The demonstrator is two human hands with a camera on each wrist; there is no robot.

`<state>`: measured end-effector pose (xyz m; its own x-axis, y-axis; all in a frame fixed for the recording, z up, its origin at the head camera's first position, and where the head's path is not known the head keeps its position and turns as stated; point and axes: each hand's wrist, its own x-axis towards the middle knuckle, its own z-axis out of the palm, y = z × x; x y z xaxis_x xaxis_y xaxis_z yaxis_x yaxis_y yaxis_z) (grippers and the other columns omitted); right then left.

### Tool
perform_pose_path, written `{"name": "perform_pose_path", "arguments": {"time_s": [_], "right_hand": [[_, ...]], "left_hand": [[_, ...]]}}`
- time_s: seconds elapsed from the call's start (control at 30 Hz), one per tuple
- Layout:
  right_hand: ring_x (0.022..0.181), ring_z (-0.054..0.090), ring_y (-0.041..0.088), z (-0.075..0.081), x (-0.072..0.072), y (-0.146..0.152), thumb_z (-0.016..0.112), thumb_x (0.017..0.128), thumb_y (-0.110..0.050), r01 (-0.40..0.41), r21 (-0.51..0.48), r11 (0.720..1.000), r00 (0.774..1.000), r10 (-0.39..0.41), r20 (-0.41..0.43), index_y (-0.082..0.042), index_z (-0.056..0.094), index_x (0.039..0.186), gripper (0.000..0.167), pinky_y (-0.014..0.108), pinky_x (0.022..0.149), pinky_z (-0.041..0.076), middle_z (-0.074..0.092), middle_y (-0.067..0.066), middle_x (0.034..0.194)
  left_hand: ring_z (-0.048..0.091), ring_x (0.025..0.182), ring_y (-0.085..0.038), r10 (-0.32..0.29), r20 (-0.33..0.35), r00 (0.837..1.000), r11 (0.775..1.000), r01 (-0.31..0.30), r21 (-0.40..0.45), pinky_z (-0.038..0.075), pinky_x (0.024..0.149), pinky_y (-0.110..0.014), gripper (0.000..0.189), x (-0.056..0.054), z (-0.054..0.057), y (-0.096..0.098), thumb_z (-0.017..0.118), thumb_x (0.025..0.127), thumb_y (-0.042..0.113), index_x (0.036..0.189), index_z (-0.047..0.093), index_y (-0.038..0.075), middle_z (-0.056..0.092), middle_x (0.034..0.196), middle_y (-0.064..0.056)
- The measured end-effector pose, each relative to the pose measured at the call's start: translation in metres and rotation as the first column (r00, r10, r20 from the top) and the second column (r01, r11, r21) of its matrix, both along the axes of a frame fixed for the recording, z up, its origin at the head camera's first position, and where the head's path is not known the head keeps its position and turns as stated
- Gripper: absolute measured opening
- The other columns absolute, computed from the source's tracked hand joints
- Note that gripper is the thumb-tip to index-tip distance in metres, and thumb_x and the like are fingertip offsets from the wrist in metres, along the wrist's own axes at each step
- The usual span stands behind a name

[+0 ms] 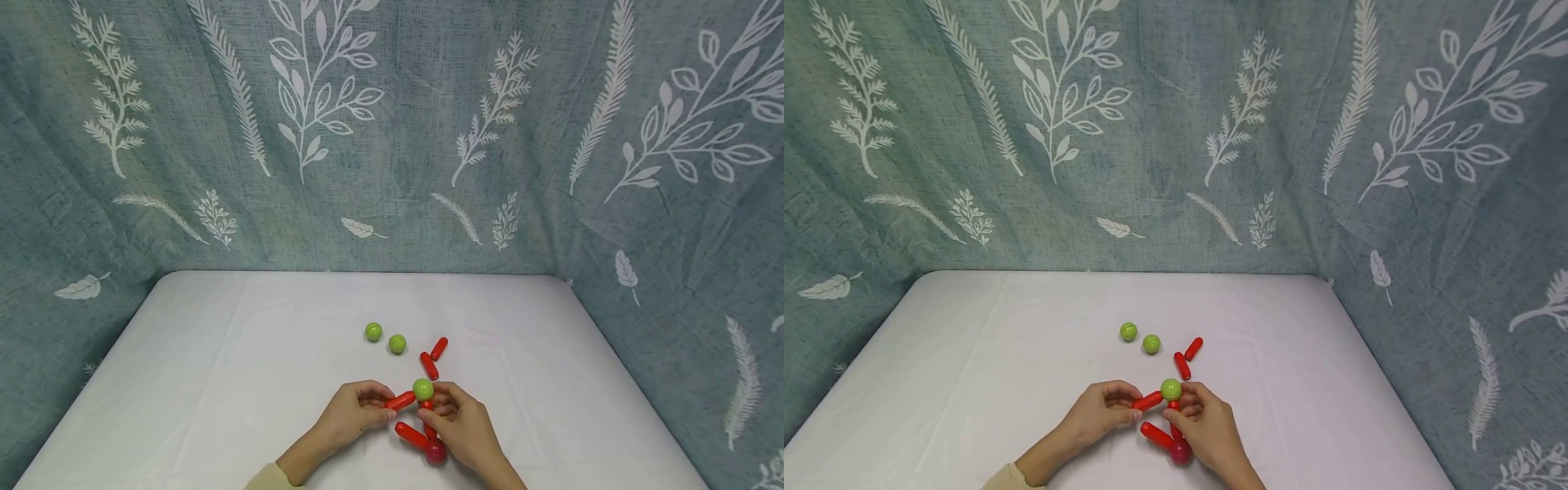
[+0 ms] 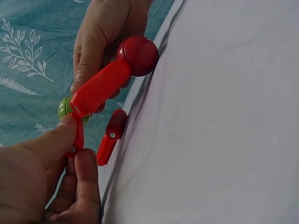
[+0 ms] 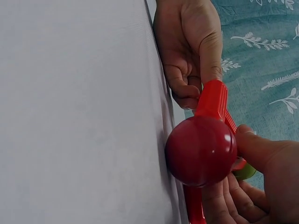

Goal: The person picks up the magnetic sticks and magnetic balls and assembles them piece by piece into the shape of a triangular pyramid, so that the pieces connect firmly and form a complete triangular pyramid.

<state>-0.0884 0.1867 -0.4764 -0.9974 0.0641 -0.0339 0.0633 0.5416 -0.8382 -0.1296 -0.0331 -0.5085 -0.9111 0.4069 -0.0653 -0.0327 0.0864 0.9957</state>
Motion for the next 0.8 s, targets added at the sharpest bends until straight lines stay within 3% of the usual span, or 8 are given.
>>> {"name": "perform_pose_path", "arguments": {"time_s": [0.33,0.8], "right_hand": [[0.075,0.063,0.004,-0.0011,-0.0002,0.0016,0.086,0.083,-0.019,-0.025,-0.006,1.0,0.999,0.024,-0.04,-0.015,0.063,0.133,0.055,0.019,0.061,0.052,0.071,0.004,0.112],[0.077,0.059,0.009,-0.0012,0.001,0.0,0.082,0.087,-0.017,0.005,0.055,0.998,0.999,-0.003,-0.044,-0.019,0.073,0.123,0.038,0.017,0.061,0.05,0.07,0.001,0.101]], "left_hand": [[0.067,0.08,-0.009,-0.036,0.052,0.998,0.999,0.034,0.04,0.054,0.068,-0.016,0.027,0.0014,0.0012,-0.0003,0.083,0.084,0.007,0.107,0.073,-0.001,0.074,0.093,-0.005],[0.067,0.083,-0.011,-0.058,0.016,0.998,0.998,0.058,-0.012,0.054,0.07,-0.016,0.025,0.0021,0.0016,-0.0003,0.082,0.086,0.012,0.108,0.074,0.003,0.074,0.097,-0.006]]}}
